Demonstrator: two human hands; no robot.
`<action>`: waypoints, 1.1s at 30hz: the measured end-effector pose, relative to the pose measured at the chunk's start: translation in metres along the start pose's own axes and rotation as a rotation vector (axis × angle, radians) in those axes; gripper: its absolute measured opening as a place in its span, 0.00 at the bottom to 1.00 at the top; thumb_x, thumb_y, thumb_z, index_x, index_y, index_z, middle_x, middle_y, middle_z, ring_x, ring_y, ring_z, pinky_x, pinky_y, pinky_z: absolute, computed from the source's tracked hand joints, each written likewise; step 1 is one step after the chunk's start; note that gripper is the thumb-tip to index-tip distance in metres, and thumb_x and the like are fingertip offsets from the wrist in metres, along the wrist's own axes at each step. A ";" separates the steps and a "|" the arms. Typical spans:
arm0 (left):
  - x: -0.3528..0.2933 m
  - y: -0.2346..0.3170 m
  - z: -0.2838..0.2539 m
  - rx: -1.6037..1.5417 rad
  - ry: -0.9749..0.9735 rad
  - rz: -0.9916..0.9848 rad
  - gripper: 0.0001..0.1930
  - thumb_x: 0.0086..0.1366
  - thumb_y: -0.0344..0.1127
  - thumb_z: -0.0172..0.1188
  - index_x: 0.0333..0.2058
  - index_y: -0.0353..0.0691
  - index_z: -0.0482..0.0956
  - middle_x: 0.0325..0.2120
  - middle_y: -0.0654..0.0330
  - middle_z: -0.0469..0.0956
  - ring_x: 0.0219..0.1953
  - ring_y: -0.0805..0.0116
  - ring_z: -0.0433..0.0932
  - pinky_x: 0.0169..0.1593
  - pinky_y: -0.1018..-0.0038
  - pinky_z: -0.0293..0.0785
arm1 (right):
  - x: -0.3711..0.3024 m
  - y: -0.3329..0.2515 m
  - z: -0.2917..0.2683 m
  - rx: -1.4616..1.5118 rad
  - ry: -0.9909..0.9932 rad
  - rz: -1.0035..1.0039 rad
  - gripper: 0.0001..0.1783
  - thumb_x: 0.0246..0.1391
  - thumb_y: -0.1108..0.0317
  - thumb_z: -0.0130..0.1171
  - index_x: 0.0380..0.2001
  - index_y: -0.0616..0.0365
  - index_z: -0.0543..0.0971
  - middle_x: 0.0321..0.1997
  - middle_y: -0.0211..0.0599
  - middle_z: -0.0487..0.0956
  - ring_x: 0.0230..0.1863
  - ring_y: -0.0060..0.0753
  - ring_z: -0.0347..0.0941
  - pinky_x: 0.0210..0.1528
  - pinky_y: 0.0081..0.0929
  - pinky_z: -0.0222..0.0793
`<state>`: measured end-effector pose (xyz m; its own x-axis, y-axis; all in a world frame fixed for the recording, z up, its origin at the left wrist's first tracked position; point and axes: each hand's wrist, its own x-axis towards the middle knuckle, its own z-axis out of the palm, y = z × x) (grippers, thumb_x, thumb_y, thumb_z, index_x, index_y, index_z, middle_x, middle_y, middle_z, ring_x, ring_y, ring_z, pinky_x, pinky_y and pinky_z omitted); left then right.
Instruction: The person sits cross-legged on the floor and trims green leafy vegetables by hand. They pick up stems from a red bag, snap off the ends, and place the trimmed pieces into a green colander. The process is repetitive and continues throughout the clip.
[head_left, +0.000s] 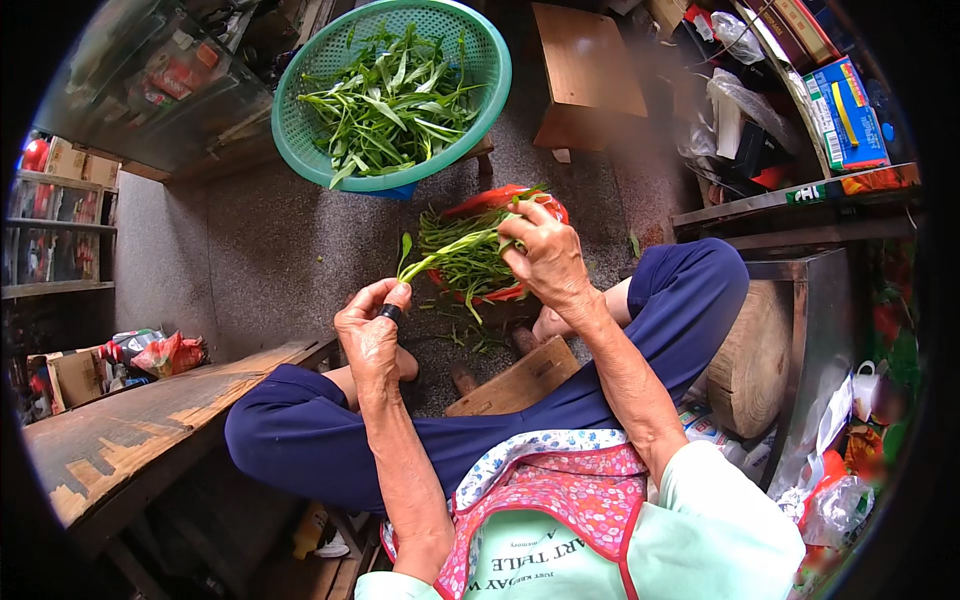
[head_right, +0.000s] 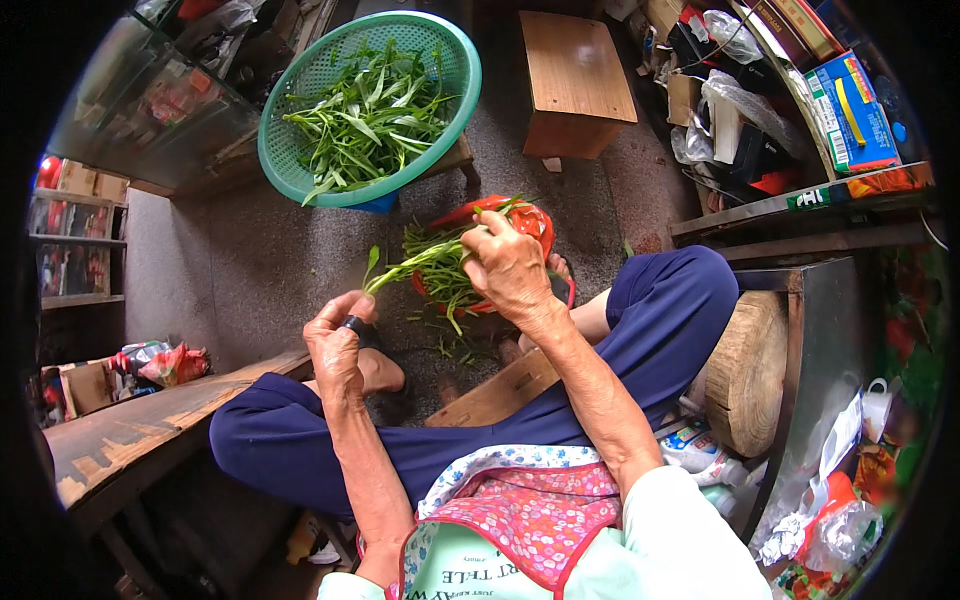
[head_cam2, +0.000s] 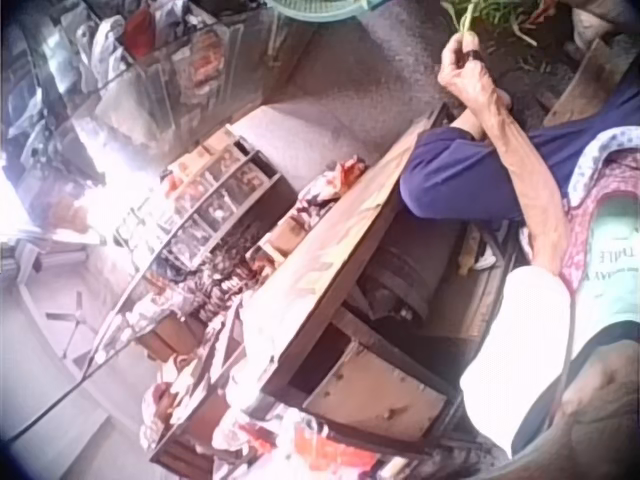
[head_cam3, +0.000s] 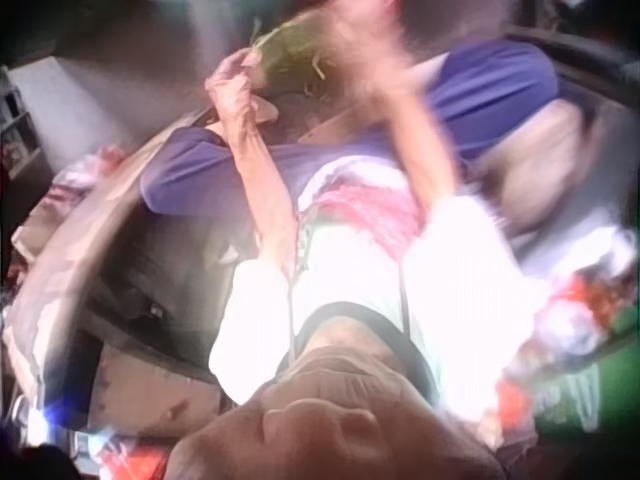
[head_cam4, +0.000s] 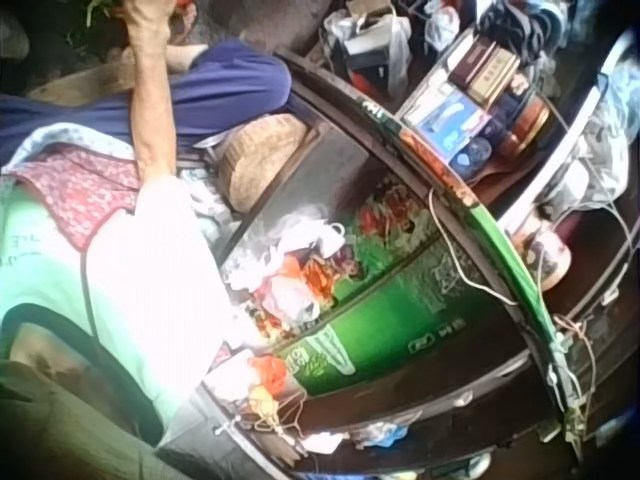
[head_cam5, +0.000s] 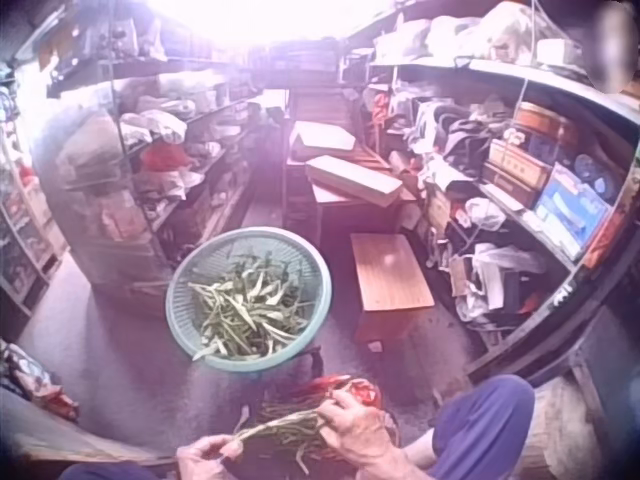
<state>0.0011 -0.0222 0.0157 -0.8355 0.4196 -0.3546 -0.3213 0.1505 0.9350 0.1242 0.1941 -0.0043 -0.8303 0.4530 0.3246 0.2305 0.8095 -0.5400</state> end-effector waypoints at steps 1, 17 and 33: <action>0.000 -0.001 -0.001 0.000 -0.028 -0.034 0.10 0.59 0.28 0.69 0.39 0.31 0.83 0.29 0.61 0.82 0.31 0.75 0.78 0.40 0.80 0.73 | 0.000 -0.006 -0.003 -0.082 -0.043 -0.010 0.10 0.43 0.71 0.65 0.34 0.54 0.82 0.41 0.37 0.80 0.38 0.39 0.80 0.36 0.32 0.76; -0.002 0.001 -0.002 -0.077 -0.098 -0.333 0.09 0.58 0.30 0.69 0.37 0.32 0.84 0.27 0.61 0.81 0.29 0.71 0.82 0.33 0.84 0.68 | 0.009 0.050 -0.012 0.963 0.188 0.579 0.05 0.58 0.74 0.59 0.32 0.62 0.83 0.28 0.26 0.81 0.29 0.12 0.73 0.33 0.14 0.71; -0.004 -0.007 0.007 -0.282 -0.366 -0.321 0.12 0.62 0.32 0.67 0.41 0.30 0.82 0.34 0.56 0.83 0.34 0.67 0.85 0.43 0.80 0.78 | 0.001 -0.015 0.005 0.310 -0.221 -0.055 0.06 0.43 0.69 0.63 0.27 0.58 0.83 0.24 0.36 0.77 0.27 0.38 0.77 0.30 0.33 0.72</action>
<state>0.0096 -0.0187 0.0106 -0.4831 0.6835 -0.5473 -0.6825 0.0976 0.7243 0.1175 0.1807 0.0002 -0.9344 0.2930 0.2027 0.0460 0.6634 -0.7469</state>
